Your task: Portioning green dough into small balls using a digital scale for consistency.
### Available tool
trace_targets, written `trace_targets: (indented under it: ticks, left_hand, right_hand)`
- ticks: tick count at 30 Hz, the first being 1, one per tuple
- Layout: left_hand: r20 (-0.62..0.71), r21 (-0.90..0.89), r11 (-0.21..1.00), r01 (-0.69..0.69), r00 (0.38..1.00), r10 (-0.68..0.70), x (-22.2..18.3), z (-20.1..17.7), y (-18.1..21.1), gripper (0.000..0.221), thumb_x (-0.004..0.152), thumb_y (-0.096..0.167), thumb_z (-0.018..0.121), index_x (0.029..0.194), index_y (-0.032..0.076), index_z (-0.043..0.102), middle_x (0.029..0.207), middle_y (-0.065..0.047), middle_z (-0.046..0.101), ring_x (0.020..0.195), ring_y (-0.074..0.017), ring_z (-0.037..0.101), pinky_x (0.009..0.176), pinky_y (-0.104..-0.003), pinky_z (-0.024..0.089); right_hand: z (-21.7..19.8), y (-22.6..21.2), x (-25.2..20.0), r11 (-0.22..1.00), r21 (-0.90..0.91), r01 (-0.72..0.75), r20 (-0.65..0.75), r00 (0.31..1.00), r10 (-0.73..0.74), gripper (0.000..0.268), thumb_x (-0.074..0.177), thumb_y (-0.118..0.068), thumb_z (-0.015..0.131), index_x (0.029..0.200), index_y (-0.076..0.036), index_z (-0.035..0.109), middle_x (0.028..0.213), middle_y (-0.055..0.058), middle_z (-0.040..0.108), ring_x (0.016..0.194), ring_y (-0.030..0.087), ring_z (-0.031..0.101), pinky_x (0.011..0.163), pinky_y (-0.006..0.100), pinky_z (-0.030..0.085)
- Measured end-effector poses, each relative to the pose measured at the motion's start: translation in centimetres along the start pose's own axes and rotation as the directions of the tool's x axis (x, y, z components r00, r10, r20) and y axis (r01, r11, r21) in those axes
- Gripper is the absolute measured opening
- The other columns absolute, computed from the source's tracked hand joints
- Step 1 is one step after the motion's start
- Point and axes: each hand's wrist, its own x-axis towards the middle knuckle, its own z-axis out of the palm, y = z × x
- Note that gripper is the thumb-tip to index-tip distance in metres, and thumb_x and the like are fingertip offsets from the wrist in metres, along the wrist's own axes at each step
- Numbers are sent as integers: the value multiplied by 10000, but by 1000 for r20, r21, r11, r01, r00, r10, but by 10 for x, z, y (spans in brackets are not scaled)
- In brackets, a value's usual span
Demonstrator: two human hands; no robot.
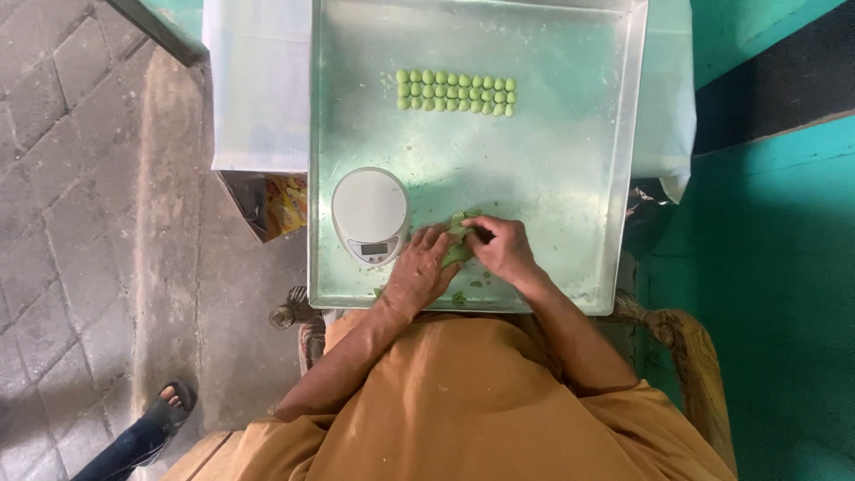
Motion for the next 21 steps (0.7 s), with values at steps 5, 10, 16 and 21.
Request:
trace_targets:
  ticks: [5, 10, 16, 21]
  left_hand:
    - [-51, -87, 995, -45, 998, 41, -2, 7, 2, 370, 847, 172, 784, 1178, 84, 644, 1219, -197, 628, 1162, -397, 626, 990, -492, 523]
    - [-73, -76, 995, -60, 996, 54, -4, 19, -6, 378, 856, 226, 797, 1179, 101, 646, 1221, -175, 617, 1162, -388, 622, 1017, -504, 508]
    - [-109, -18, 996, -92, 990, 90, -1, 9, 1, 448, 830, 310, 823, 1191, 109, 652, 1219, -166, 619, 1126, -383, 626, 1060, -572, 457]
    - [-160, -42, 993, -108, 982, 100, 6, -17, 16, 398, 938, 331, 745, 1269, 125, 662, 1234, -131, 620, 1135, -358, 629, 1079, -609, 425]
  right_hand:
    - [-2, -2, 1, 747, 436, -501, 53, 843, 535, 230, 856, -96, 789, 1083, -75, 813, 909, 153, 787, 809, 202, 757, 682, 369, 631]
    - [-29, 13, -3, 574, 699, -426, 22, 815, 579, 277, 924, -5, 738, 1201, 9, 728, 1046, 223, 754, 863, 220, 745, 751, 324, 651]
    - [-52, -25, -9, 910, 302, -285, 63, 958, 280, 330, 996, 17, 636, 1319, -10, 699, 1164, 261, 720, 1035, 318, 714, 822, 445, 610]
    - [-42, -31, -9, 819, 415, -396, 137, 917, 374, 403, 1001, -57, 644, 1395, -6, 577, 1055, 187, 700, 887, 208, 701, 801, 419, 619]
